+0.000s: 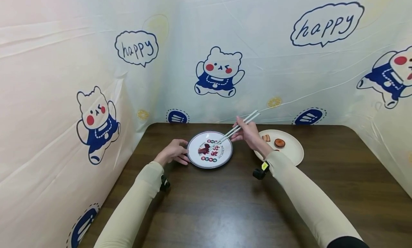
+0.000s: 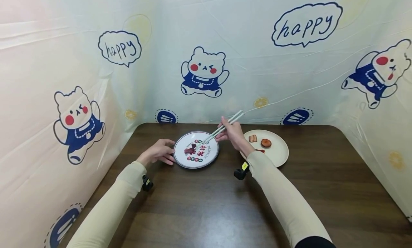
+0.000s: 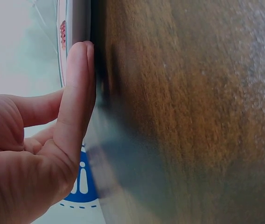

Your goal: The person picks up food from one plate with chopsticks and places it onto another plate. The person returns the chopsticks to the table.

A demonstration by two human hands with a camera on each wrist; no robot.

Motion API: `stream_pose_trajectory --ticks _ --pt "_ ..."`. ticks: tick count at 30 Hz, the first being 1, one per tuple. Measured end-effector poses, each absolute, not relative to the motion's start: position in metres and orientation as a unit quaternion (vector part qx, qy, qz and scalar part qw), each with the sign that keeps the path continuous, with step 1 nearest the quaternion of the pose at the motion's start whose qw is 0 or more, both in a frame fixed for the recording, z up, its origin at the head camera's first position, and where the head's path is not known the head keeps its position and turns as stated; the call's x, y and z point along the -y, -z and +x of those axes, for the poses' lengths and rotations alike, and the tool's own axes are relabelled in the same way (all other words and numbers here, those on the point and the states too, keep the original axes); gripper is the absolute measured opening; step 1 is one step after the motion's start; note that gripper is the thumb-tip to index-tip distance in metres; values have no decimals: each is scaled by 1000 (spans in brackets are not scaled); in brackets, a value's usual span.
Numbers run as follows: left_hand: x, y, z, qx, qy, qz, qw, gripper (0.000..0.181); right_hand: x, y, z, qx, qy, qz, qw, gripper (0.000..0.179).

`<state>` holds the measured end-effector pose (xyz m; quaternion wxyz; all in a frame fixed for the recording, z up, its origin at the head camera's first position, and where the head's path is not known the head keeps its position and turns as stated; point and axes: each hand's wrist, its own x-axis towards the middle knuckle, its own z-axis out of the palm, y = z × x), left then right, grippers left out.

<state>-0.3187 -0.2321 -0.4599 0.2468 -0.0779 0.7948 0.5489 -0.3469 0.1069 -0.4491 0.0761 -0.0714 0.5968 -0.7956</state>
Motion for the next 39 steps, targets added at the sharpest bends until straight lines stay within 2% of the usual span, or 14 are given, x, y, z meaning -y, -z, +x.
stream_pose_trajectory --ticks 12,19,39 --pt "231 460 -318 -797 -545 -81 247 56 -116 446 -345 -588 803 -72 62 47" --pt "232 459 -318 -798 -542 -86 247 56 -123 444 -345 -585 805 -75 63 58" --pt "231 459 -317 -801 -541 -81 243 56 -150 446 -339 -569 818 -63 60 44"
